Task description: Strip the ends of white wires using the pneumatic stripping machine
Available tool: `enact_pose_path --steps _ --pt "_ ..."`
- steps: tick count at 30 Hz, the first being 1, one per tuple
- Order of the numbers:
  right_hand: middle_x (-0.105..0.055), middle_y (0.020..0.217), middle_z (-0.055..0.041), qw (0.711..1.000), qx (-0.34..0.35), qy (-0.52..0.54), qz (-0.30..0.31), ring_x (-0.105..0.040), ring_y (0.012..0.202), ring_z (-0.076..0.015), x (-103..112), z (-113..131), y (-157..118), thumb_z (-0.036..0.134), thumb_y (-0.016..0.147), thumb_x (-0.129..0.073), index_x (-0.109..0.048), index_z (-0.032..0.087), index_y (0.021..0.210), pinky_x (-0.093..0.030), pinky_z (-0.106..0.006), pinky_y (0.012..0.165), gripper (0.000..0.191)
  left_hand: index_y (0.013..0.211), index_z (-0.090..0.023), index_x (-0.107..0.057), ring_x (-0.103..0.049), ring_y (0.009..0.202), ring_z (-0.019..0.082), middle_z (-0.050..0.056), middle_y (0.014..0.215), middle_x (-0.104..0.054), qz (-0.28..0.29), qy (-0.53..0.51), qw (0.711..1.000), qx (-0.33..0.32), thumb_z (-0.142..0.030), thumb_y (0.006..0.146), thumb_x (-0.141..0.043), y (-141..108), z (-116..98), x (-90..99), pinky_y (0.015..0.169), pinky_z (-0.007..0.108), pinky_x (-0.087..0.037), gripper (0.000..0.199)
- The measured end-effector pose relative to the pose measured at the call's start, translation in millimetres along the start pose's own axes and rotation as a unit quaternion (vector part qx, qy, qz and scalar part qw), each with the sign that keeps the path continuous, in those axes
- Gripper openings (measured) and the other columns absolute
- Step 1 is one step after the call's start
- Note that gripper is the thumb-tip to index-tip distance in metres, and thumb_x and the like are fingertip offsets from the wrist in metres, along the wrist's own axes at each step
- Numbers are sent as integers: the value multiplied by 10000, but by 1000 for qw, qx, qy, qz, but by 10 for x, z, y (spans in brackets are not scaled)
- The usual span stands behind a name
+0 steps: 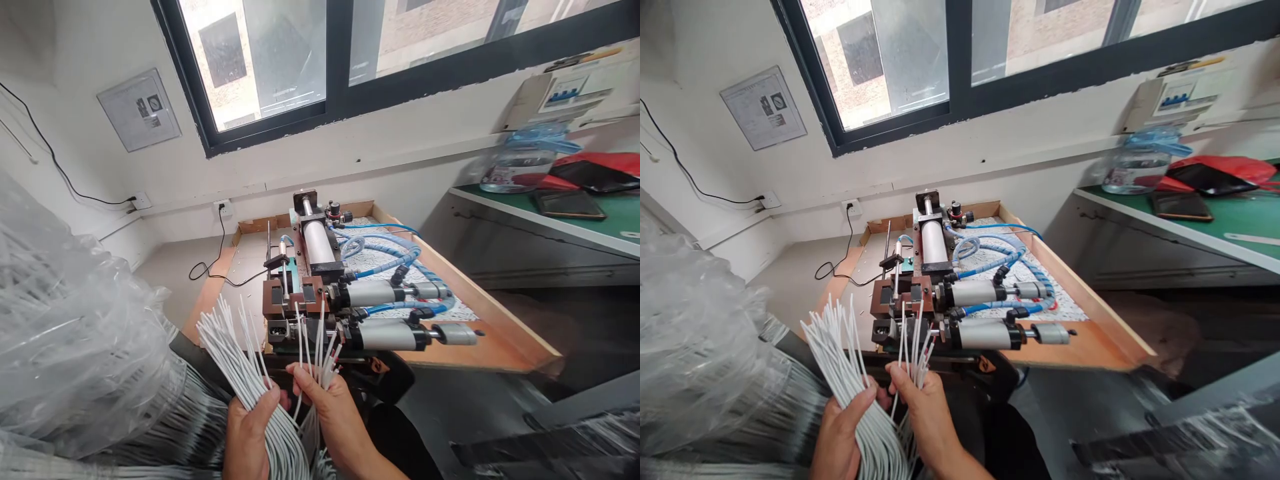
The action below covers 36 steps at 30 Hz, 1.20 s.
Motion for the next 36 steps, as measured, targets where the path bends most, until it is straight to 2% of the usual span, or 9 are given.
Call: enact_pose_path --steps 5,11,19,21,24,26,29,32,36 --pt "-515 462 18 999 -11 -11 -32 -398 473 -114 101 -41 45 384 581 -695 -685 119 753 -305 -234 500 316 661 -148 -600 -573 548 156 -2 553 -618 -34 6 999 4 -209 598 -669 8 8 82 576 270 -421 111" --pt "-477 461 28 1000 -25 -9 -11 -336 462 -88 17 -8 81 380 622 -666 -646 119 607 -267 -224 483 262 680 -151 -584 -561 506 149 -6 508 -610 -56 -11 997 46 -220 550 -708 25 111 116 560 279 -424 192" --pt "-454 446 40 999 -38 -15 0 -325 456 -83 -2 -44 107 387 638 -648 -586 130 495 -263 -220 486 301 680 -147 -590 -547 468 145 0 477 -610 -75 6 996 41 -250 500 -734 17 115 139 504 263 -407 253" --pt "-456 448 39 998 -55 -2 36 -344 455 -86 -75 -53 102 393 641 -643 -588 131 504 -275 -221 487 300 673 -150 -592 -543 466 149 -7 469 -605 -69 10 997 30 -246 488 -737 13 84 117 504 268 -407 255" --pt "-490 476 29 989 -75 14 124 -393 480 -97 -249 -47 59 369 637 -654 -633 124 595 -312 -224 514 250 656 -142 -601 -537 481 149 -8 480 -606 -51 13 999 -6 -233 477 -737 16 11 63 522 275 -407 242" --pt "-501 477 26 988 -73 6 137 -405 488 -98 -282 -34 38 352 625 -669 -642 121 606 -324 -222 526 233 629 -137 -602 -541 501 153 -2 506 -616 -38 10 999 -25 -232 470 -738 22 -28 30 541 283 -409 230" --pt "-500 473 28 997 -36 -8 69 -409 492 -100 -166 2 40 359 610 -681 -616 134 564 -329 -217 521 238 623 -138 -604 -556 529 159 -1 531 -626 -40 7 999 -31 -227 468 -742 31 -59 39 566 283 -409 226" --pt "-530 506 16 1000 -2 -4 -8 -429 500 -110 -20 11 33 382 618 -669 -601 144 579 -350 -227 517 250 663 -148 -602 -583 545 173 0 531 -632 -40 -18 999 9 -223 479 -742 33 -12 59 589 294 -417 243" --pt "-553 511 13 997 -21 23 -67 -437 487 -113 104 -73 34 378 586 -693 -610 147 650 -380 -243 518 255 697 -153 -610 -617 583 213 38 557 -664 -42 -67 995 60 -238 484 -737 2 75 55 606 325 -432 262"
Point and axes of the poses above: each hand's wrist, its own y-axis towards the middle knuckle, its own x-axis out of the back of the hand, z = x × y, the point moved 9 cm from there along y, towards the middle knuckle
